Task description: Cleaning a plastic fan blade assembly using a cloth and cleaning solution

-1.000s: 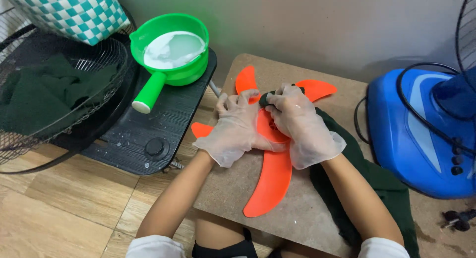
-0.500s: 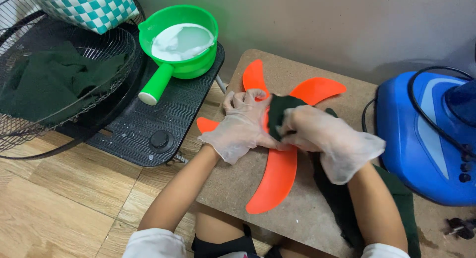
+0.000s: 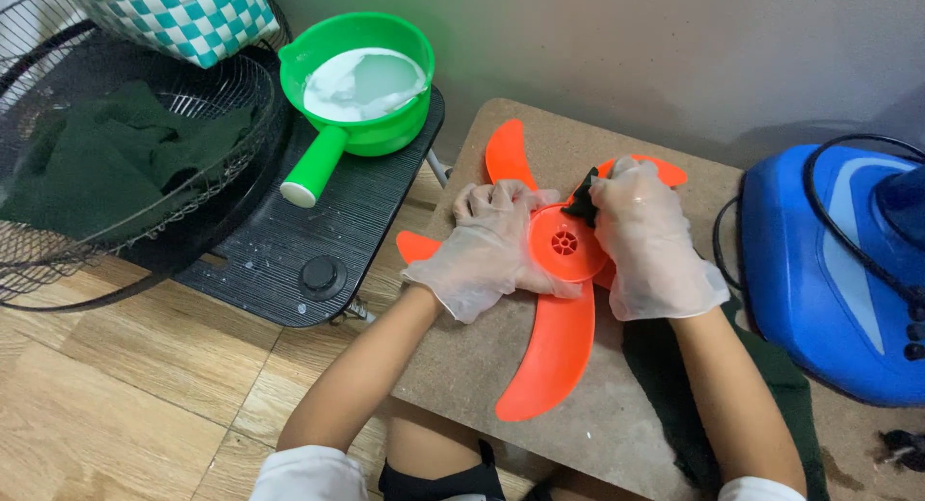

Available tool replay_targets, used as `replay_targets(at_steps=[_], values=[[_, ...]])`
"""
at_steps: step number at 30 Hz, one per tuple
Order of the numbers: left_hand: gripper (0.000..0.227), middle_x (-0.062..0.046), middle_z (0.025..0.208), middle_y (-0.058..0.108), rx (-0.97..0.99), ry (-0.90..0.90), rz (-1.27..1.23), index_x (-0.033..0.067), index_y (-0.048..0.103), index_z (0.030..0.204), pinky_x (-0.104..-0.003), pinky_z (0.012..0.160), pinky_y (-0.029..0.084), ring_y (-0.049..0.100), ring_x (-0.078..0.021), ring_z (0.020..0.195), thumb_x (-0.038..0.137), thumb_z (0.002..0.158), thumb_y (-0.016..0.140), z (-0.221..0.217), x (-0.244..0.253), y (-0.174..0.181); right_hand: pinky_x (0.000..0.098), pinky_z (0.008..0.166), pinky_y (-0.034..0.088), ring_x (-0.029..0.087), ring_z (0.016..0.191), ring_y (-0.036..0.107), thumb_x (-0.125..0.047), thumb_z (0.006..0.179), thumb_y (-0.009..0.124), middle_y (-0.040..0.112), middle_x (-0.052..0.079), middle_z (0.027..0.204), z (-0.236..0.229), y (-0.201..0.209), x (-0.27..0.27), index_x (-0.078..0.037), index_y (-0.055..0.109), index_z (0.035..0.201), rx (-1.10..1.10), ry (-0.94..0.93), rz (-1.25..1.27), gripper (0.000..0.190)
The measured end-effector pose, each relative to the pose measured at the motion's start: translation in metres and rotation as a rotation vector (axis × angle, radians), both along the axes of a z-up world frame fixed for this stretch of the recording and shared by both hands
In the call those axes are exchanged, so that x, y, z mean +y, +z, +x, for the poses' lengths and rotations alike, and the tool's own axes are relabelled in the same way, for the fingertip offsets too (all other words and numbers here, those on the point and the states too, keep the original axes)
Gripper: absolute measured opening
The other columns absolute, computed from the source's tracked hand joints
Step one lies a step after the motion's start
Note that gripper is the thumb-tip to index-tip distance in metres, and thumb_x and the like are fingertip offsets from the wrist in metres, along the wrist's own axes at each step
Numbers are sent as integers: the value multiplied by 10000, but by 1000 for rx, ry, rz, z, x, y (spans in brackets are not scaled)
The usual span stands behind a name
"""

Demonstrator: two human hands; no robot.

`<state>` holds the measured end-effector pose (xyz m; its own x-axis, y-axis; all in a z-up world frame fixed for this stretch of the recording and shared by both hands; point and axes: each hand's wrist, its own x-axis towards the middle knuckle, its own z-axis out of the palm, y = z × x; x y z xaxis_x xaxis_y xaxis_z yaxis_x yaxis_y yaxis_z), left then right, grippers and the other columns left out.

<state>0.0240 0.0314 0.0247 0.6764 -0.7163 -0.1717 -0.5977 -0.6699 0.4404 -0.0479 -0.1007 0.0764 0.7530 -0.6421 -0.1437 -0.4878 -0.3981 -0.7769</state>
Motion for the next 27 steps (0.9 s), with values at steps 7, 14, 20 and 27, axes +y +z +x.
replay_targets(at_steps=[7, 14, 20, 27], values=[[967, -87, 1236, 415, -107, -17, 135, 176, 494, 1172, -537, 1118, 40, 305, -314, 1261, 700, 405, 765, -7, -12, 2, 418, 707, 576, 334, 918, 664, -235, 852, 764, 612, 89, 963, 4, -40, -20, -156, 741, 972, -180, 317, -763, 146], [625, 45, 1109, 451, -364, -48, -140, 185, 560, 799, -489, 1045, 192, 385, -194, 1073, 659, 430, 732, 9, 3, -18, 458, 723, 581, 387, 942, 672, -186, 827, 711, 640, 113, 1065, 8, -38, 12, -127, 746, 1026, 36, 509, -694, 210], [571, 85, 1090, 441, -352, -63, -46, 214, 548, 747, -451, 996, 152, 347, -159, 1083, 682, 448, 681, 14, 4, -19, 394, 692, 569, 307, 901, 687, -175, 831, 690, 632, 44, 1079, 14, -67, 1, -184, 758, 1012, 117, 554, -734, 194], [689, 56, 1103, 447, -314, -69, -71, 210, 591, 865, -484, 977, 174, 366, -203, 1083, 728, 423, 699, 14, 15, -19, 385, 675, 572, 284, 939, 681, -182, 840, 677, 620, -3, 1113, 11, -63, 9, -258, 771, 970, 182, 659, -725, 177]])
